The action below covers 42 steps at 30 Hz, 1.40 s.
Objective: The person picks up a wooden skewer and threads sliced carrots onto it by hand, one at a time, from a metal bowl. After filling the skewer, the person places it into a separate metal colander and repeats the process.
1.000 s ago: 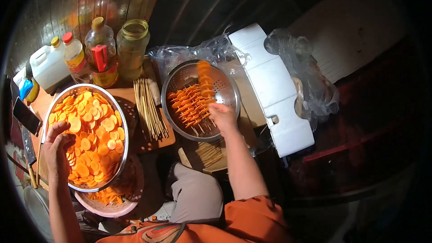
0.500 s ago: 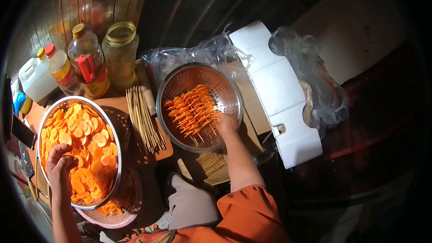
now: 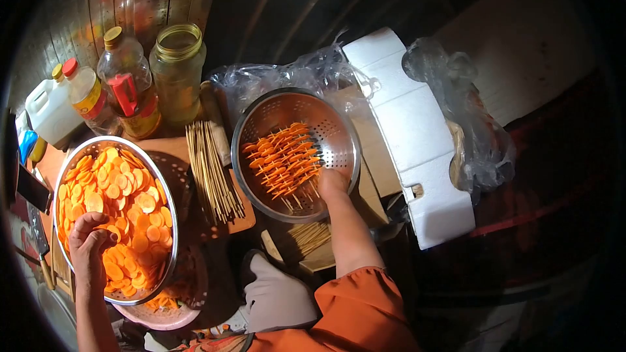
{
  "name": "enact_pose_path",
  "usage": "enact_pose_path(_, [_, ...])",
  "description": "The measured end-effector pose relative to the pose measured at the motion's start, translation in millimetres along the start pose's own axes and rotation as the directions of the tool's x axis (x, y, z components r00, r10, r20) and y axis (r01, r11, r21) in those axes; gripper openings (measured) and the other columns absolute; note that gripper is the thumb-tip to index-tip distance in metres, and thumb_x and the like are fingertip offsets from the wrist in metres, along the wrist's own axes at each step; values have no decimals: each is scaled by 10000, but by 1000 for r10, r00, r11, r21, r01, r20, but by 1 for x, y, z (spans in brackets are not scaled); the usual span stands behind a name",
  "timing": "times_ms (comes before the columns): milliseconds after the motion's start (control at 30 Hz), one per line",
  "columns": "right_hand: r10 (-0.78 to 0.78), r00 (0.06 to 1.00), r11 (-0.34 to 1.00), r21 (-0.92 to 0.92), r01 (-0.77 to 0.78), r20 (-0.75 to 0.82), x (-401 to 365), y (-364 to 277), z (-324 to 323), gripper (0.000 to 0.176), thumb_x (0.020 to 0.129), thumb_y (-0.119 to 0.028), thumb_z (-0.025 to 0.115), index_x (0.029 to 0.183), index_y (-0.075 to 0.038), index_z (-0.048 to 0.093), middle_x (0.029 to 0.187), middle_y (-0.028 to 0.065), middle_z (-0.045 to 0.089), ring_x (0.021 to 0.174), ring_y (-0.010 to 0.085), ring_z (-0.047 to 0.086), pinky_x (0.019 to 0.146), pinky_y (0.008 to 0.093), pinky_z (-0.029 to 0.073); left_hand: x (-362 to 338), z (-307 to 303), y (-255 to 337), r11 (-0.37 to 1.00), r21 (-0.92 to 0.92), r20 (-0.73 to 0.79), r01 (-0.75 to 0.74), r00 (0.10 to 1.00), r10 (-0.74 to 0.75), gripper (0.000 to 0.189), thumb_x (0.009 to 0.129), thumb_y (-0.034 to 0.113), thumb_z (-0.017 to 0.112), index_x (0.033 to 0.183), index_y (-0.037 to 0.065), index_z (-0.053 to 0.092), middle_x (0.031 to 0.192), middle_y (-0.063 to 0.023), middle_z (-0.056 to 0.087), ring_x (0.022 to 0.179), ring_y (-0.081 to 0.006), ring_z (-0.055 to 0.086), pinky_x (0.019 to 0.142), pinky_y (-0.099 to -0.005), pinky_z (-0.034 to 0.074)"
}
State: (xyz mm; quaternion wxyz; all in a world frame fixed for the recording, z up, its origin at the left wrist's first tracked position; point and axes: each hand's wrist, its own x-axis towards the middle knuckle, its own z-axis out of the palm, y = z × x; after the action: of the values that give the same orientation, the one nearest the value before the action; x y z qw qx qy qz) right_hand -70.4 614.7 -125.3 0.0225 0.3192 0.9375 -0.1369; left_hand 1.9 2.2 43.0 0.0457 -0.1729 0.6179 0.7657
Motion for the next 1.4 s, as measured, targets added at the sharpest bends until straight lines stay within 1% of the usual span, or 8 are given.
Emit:
enact_pose_path(133, [-20, 971, 999, 22, 26, -240, -8, -3, -3, 244, 832, -264, 552, 955, -75, 647, 932, 168, 655, 796, 304, 616, 711, 403, 481, -4, 0, 5, 1000, -3, 19, -8, 1000, 8, 223, 778, -39, 483, 975, 14, 573, 941, -63, 608, 707, -139, 596, 670, -256, 493])
enact_pose_path(200, [-110, 993, 885, -459, 75, -51, -45, -41, -45, 288, 829, -288, 532, 1005, -91, 647, 978, 172, 650, 899, 300, 618, 774, 409, 480, -6, -2, 9, 1000, 11, 32, -17, 999, 17, 214, 783, -28, 487, 973, 23, 570, 932, -57, 604, 702, -140, 598, 668, -258, 498])
enact_pose_path(367, [-225, 973, 859, -460, 224, 55, -108, -96, -78, 239, 800, -205, 565, 1000, -106, 652, 940, 148, 657, 881, 298, 631, 766, 400, 494, -12, -9, 24, 999, -7, 7, -33, 999, 33, 214, 784, -23, 495, 982, -5, 574, 921, -61, 597, 709, -150, 600, 666, -258, 485])
enact_pose_path(500, [-500, 866, 865, 61, 497, 29, -157, -144, -76, 156, 770, -207, 604, 855, -96, 674, 800, 135, 657, 757, 302, 639, 697, 382, 503, -18, -18, 34, 995, -68, 37, -69, 997, 72, 213, 799, -11, 512, 1000, 0, 579, 951, -63, 603, 730, -144, 603, 681, -257, 492])
enact_pose_path(633, [-611, 774, 790, 188, 584, 167, -201, -205, -60, 199, 775, -245, 607, 846, -65, 655, 788, 145, 652, 758, 301, 638, 687, 379, 503, -25, -23, 42, 991, -98, 61, -92, 993, 99, 214, 799, -13, 517, 1002, 3, 583, 961, -62, 608, 736, -146, 606, 690, -258, 496])
enact_pose_path(733, [-596, 788, 802, 73, 592, 157, -192, -232, -33, 284, 779, -275, 639, 943, -43, 650, 784, 113, 670, 744, 232, 653, 695, 331, 501, -29, -27, 45, 989, -124, 75, -84, 993, 94, 213, 793, -23, 531, 997, 2, 589, 965, -63, 611, 744, -147, 610, 697, -254, 497])
enact_pose_path(1033, [-350, 912, 905, -174, 388, 213, -182, -275, 6, 369, 774, -382, 608, 870, -26, 625, 891, 198, 641, 884, 363, 613, 798, 440, 474, -31, -49, 45, 986, -124, 50, -112, 992, 119, 198, 785, -11, 528, 969, 22, 591, 920, -51, 614, 711, -137, 605, 676, -239, 486])
enact_pose_path(1400, [-412, 909, 907, 126, 402, 68, -194, -270, -14, 266, 845, -251, 531, 789, 8, 559, 746, 167, 599, 704, 306, 588, 674, 406, 448, -31, -48, 51, 991, -63, 94, -114, 988, 119, 200, 790, 1, 541, 983, 20, 588, 932, -52, 613, 719, -130, 603, 682, -242, 490])
